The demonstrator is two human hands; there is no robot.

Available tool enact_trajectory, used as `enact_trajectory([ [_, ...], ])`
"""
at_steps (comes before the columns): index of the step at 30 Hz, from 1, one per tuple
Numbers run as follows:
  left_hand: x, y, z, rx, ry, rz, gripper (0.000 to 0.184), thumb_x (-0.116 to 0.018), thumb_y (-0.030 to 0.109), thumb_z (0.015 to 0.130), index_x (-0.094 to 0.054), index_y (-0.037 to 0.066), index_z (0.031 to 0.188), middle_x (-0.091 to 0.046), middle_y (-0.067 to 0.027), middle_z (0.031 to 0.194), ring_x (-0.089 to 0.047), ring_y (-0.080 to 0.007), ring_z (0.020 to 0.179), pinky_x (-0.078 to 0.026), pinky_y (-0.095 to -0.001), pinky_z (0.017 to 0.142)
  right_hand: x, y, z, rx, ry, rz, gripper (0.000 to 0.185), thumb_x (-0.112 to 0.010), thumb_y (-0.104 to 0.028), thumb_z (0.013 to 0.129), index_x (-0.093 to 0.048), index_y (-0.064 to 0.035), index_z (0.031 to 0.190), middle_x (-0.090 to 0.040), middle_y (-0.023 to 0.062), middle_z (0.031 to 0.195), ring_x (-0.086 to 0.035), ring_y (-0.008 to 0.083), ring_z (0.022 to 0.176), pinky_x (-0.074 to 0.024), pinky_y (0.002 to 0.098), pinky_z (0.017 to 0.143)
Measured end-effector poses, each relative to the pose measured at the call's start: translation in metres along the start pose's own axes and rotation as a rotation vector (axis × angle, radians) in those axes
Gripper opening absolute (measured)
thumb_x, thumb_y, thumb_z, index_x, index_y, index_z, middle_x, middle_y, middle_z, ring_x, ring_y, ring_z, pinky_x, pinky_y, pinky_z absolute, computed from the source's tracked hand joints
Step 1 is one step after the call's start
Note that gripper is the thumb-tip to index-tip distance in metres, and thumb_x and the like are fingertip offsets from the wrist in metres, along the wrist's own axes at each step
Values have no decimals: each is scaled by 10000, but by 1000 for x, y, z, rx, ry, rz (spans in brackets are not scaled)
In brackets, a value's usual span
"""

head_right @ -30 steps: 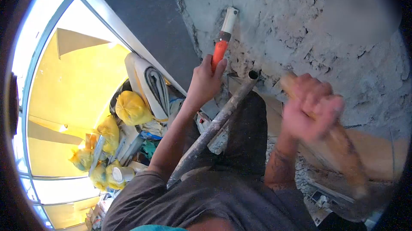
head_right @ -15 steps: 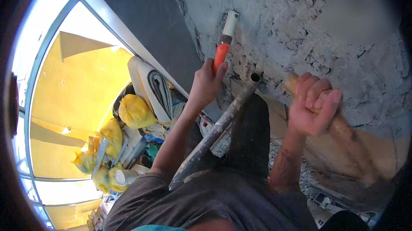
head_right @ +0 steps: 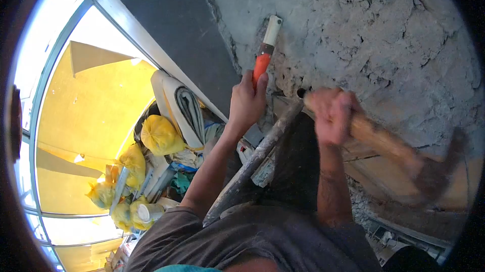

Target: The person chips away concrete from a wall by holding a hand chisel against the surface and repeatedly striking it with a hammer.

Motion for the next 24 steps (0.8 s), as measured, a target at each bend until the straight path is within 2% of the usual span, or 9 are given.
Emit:
enact_trajectory([
  [3, 2, 2, 2, -36, 32, 28, 347, -523, 315, 973, -533, -31, 971, -589, -297, 716, -602, -497, 768, -448, -504, 634, 27, 76, -16, 314, -192, -397, 368, -637, -286, 913, -441, -126, 646, -373, -38, 510, -367, 83, 397, -271, 260, 368],
  [5, 8, 3, -1, -29, 41, 66, 343, -527, 315, 970, -540, -28, 968, -587, -292, 699, -598, -497, 747, -442, -511, 614, 9, 63, -35, -792, 202, -363, 339, -676, -301, 896, -507, -101, 681, -429, -34, 547, -380, 65, 407, -288, 264, 377],
  [8, 15, -5, 8, -81, -3, 158, 372, -509, 374, 961, -539, 6, 1001, -626, -283, 739, -611, -493, 749, -468, -555, 656, 8, 25, -27, -729, 157, -663, 342, -684, -336, 892, -529, -93, 708, -414, -45, 525, -379, 59, 409, -290, 253, 380],
  [12, 33, -17, 21, -83, -27, 280, 378, -533, 386, 951, -545, 10, 996, -633, -270, 728, -623, -476, 740, -485, -538, 652, 15, -17, -31, -572, 96, -697, 357, -684, -364, 894, -524, -90, 730, -413, -43, 545, -381, 51, 407, -289, 239, 375],
  [15, 41, -16, 24, -158, -54, 367, 384, -571, 399, 933, -558, 20, 991, -634, -245, 684, -643, -441, 723, -502, -521, 640, 3, -50, -33, -374, 31, -405, 343, -634, -384, 927, -521, -88, 796, -414, -43, 598, -373, 46, 447, -287, 220, 407],
  [18, 38, 3, 11, -79, -17, 387, 393, -554, 408, 941, -557, 17, 978, -639, -248, 702, -644, -445, 726, -500, -526, 641, -12, -59, -32, -134, 204, -39, 387, -629, -404, 927, -485, -109, 723, -384, -53, 565, -385, 42, 466, -307, 219, 422],
  [21, 30, 17, 4, -1, 1, 339, 401, -528, 412, 953, -547, 11, 969, -644, -256, 731, -639, -457, 744, -494, -540, 664, 4, -25, -26, -117, 143, 29, 318, -621, -338, 942, -479, -120, 759, -394, -42, 590, -394, 66, 486, -327, 223, 447],
  [23, 26, 22, 1, 13, 13, 337, 400, -515, 409, 959, -541, 10, 972, -645, -262, 744, -636, -466, 757, -489, -548, 678, 6, 33, -34, 23, 130, -161, 303, -656, -309, 923, -504, -105, 758, -461, -25, 607, -433, 68, 497, -342, 241, 441],
  [24, 25, 23, 0, 30, 22, 337, 399, -502, 407, 965, -536, 9, 975, -646, -268, 756, -633, -474, 769, -485, -556, 692, 13, 75, -42, -132, 184, -354, 300, -657, -299, 918, -503, -114, 738, -447, -27, 576, -454, 69, 502, -355, 242, 431],
])
Point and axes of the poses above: each hand's wrist, its own z-axis towards the middle knuckle, its own x-axis out of the back of the hand, y = z × x, the point moved 1 cm from there along z, towards the middle knuckle
